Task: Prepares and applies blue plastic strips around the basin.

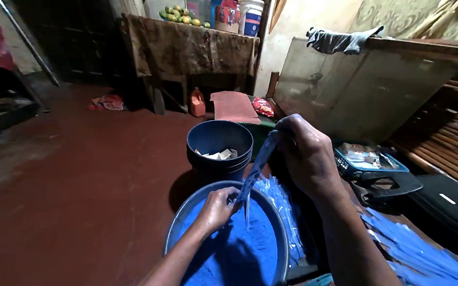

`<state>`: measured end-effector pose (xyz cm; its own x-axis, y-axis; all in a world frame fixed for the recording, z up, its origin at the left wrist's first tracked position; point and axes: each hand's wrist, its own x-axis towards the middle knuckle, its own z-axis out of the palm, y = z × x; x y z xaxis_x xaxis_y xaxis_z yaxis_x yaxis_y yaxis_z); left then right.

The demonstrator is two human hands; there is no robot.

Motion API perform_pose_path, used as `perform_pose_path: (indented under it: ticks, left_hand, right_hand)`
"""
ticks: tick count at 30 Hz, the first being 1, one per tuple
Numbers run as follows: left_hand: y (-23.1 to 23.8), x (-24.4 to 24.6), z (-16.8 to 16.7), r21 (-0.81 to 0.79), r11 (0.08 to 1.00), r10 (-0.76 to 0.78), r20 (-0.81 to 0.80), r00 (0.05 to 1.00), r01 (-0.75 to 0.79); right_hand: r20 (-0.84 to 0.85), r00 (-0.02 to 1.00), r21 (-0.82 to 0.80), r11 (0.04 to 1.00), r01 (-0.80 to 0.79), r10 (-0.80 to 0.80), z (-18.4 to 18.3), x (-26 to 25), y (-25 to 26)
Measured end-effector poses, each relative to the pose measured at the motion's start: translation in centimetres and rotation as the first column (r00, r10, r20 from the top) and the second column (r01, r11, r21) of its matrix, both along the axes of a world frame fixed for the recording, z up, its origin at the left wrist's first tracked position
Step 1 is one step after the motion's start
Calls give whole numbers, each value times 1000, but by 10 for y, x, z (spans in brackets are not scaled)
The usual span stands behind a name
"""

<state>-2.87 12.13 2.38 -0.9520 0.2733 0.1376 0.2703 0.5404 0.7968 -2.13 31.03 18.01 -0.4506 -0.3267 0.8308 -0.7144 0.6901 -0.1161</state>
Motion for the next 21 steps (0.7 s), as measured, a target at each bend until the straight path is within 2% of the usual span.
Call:
perform_pose_path:
  ticks: [7, 11, 16, 21]
  left_hand:
    - [9, -1, -6, -58, 997, -46, -94, 995, 41]
    - [12, -4, -14, -83, 994, -78, -114, 990, 69]
    - [14, -7, -14, -68, 996, -64, -31, 997, 62]
    - [9, -14, -8, -47, 999, -16, 41, 999, 18]
  right_hand:
    - [18, 999, -46, 998, 52, -51, 0, -12, 11]
    - [112, 992, -55, 996, 66, -59, -1, -19, 16]
    - [129, 990, -80, 995, 66, -55, -2, -26, 20]
    - [37, 997, -55, 996, 64, -62, 3, -15, 13]
